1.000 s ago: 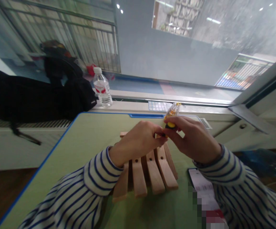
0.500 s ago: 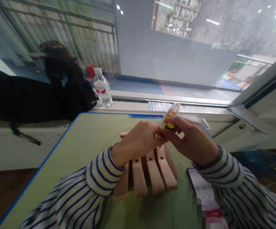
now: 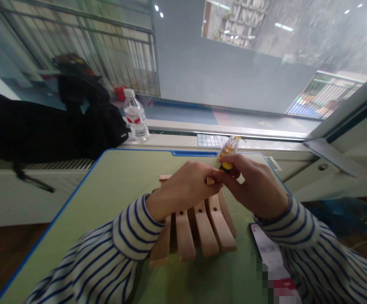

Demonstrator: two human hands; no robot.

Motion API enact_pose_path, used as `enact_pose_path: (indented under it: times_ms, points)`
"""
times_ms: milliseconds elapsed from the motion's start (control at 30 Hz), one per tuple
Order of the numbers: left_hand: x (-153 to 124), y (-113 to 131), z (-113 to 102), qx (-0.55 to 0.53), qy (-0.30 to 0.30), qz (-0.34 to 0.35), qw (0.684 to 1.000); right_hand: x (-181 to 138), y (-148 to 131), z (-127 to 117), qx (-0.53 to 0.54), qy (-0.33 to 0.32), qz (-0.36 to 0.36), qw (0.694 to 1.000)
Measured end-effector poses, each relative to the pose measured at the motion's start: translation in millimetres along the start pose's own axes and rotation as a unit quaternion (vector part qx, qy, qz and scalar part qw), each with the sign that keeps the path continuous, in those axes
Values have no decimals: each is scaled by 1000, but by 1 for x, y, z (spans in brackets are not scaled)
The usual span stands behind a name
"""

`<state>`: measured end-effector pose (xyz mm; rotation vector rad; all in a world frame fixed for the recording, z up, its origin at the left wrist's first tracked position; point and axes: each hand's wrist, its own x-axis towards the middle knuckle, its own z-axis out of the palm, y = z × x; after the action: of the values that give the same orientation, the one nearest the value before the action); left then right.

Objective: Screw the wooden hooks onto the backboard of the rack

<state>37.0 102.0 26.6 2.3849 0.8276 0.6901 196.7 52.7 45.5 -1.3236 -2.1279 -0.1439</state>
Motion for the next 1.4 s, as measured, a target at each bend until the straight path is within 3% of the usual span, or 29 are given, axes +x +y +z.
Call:
enact_pose_path:
  times_ms: [167, 333, 567, 933, 1167, 1400]
  points:
    - [0, 0, 1, 16, 14, -10, 1000, -2, 1, 2, -2, 18, 9, 1000]
    - [0, 2, -2, -30, -8, -30, 999, -1, 0, -4, 4, -9, 25, 1000]
    - [1, 0, -4, -15, -23, -24, 999, 3, 0, -12, 12, -51, -18, 998]
    - [-1, -2, -2, -33, -48, -6, 998, 1, 2, -7, 3, -21, -22, 1000]
    - [0, -2, -1, -10, -10, -15, 1000, 3, 3, -7, 7, -31, -7, 999]
    - [0, 1, -6, -34, -18, -22, 999, 4, 0, -15, -6, -74, -11, 997]
